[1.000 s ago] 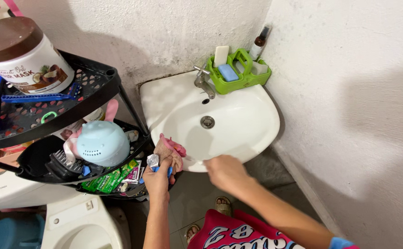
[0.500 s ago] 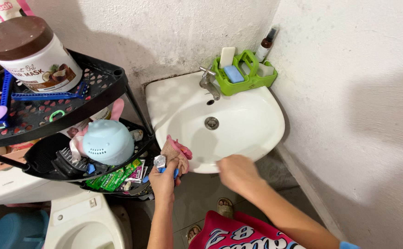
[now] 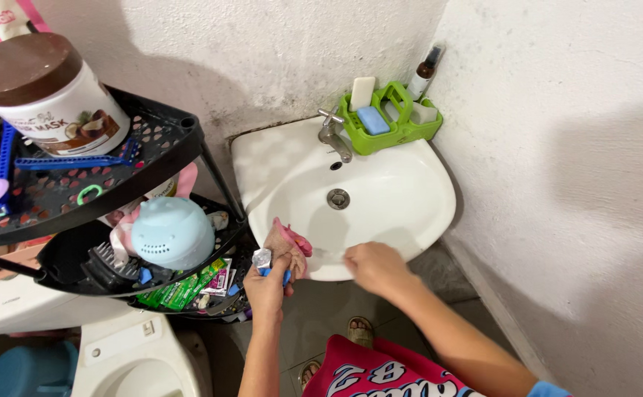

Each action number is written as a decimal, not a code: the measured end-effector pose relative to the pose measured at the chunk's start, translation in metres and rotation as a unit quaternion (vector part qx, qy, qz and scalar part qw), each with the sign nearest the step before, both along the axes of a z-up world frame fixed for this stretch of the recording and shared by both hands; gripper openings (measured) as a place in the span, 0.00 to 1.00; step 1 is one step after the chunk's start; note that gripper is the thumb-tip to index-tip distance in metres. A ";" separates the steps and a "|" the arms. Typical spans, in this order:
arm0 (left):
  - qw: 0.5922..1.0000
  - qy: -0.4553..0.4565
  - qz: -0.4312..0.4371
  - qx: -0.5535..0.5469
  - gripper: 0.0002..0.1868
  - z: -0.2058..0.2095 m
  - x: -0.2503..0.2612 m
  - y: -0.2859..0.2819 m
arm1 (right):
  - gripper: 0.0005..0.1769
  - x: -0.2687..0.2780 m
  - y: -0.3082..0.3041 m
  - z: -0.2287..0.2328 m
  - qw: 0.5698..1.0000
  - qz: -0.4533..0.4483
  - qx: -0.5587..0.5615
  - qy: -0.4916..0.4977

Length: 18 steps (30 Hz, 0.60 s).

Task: The person scrubs the interior of a white bathroom sink using a toothbrush and a pink cloth. They repeatedly scrub the basin and the area around the faucet while holding the cloth in the other hand.

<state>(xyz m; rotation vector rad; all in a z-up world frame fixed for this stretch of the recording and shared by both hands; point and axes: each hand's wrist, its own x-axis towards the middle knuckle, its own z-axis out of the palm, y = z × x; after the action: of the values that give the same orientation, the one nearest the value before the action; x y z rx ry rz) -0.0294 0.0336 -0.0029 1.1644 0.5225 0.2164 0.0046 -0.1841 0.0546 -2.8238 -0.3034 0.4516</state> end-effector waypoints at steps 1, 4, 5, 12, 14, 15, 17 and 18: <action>1.000 0.005 -0.005 0.002 0.09 0.000 0.002 -0.001 | 0.14 0.000 0.004 -0.002 1.000 0.010 -0.004 0.001; 1.000 0.013 -0.017 0.006 0.10 -0.003 0.005 -0.002 | 0.18 0.014 -0.022 0.002 0.993 -0.045 -0.069 0.081; 1.000 0.010 -0.020 0.004 0.09 -0.003 0.005 -0.001 | 0.19 0.024 -0.042 0.008 0.990 -0.067 -0.114 0.049; 1.000 0.016 -0.019 0.003 0.10 -0.006 0.006 0.000 | 0.15 0.055 -0.078 0.005 0.958 -0.123 -0.257 0.036; 1.000 0.013 -0.015 0.004 0.10 -0.005 0.008 0.000 | 0.16 0.039 -0.045 -0.010 0.981 -0.077 -0.174 0.038; 1.000 0.012 -0.013 0.004 0.10 -0.005 0.008 0.000 | 0.17 0.030 -0.026 -0.017 0.991 -0.069 -0.106 0.040; 1.000 0.019 -0.012 0.009 0.09 -0.006 0.008 0.000 | 0.10 0.024 -0.003 -0.024 1.000 0.001 -0.025 0.007; 1.000 0.023 -0.011 0.012 0.09 -0.007 0.008 -0.001 | 0.10 0.025 -0.003 -0.024 0.999 -0.022 -0.028 0.031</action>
<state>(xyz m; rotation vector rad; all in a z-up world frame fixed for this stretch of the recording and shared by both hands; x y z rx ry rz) -0.0217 0.0330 -0.0096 1.1997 0.5478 0.1774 0.0295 -0.1868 0.0302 -2.8570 -0.2191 0.5444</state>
